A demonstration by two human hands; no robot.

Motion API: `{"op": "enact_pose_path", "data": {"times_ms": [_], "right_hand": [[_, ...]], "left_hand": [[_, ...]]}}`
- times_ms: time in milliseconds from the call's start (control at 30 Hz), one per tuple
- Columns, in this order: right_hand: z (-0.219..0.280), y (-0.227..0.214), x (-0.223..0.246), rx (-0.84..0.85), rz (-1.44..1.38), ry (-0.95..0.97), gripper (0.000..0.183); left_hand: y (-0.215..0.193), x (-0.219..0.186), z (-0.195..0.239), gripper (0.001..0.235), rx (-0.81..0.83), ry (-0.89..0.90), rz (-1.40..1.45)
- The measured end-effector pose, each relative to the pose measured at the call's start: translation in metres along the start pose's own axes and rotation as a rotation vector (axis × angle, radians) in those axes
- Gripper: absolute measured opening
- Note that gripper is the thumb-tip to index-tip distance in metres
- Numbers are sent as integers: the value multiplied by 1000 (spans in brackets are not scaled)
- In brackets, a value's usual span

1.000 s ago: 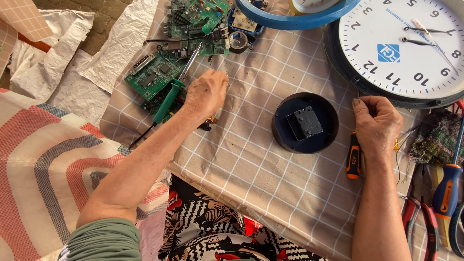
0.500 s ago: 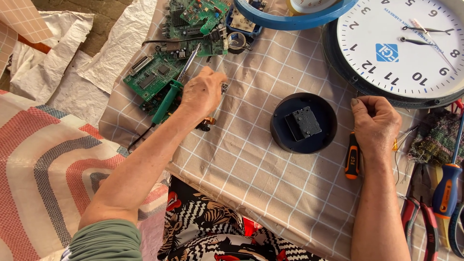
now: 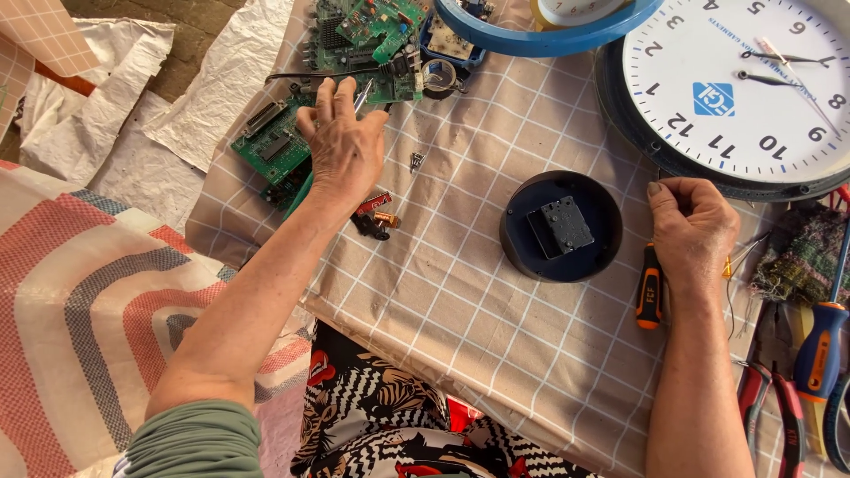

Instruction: The person assembles a small round clock by inserting a battery into the back casing and attaching the clock face. They then use a screwdriver to secure the back cover with screws.

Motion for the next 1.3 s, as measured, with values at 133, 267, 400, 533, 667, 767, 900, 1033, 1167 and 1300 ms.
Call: {"op": "enact_pose_path", "data": {"times_ms": [133,267,400,533,667,767,900,1033,1167,1300], "right_hand": [[-1,0,-3,0,-8,-8,6],[-2,1,-4,0,-11,7,6],[-1,1,-5,2,-10,-22,6],[-1,2,-9,-4,-9,-4,6],[-2,3,-10,-4,-8,-4,6],[-2,2,-8,-2,-4,-5,6],[-3,2,-2,8,6,41,6],[-2,2,-6,1,10,5,6],[-2,2,-7,5,-6,0,7],[-3,2,-4,1,-27,11,6]], "left_hand": [[11,-3,-5,6,84,-56,-15],[24,0,-8,12,80,-82,-4],[30,0,-12,18,108,-92,-33],[41,0,-13,27,142,-102,-16],[49,-2,-16,32,186,-120,-58],[57,-1,-15,29,202,-127,-87],[52,-5,-18,28,156,-91,-105],[60,-9,-20,22,151,-118,-147],[62,-10,-21,17,138,-104,-218],[46,-10,-24,16,138,-73,-162]]}}
Point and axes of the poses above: each hand's wrist, its own z-axis away from the middle knuckle, its own y-axis out of the palm, x = y × z, the point moved 4 cm from there along -z, towards the middle knuckle, and after that the axes turned 15 degrees about -y, right-handed, at the moved point
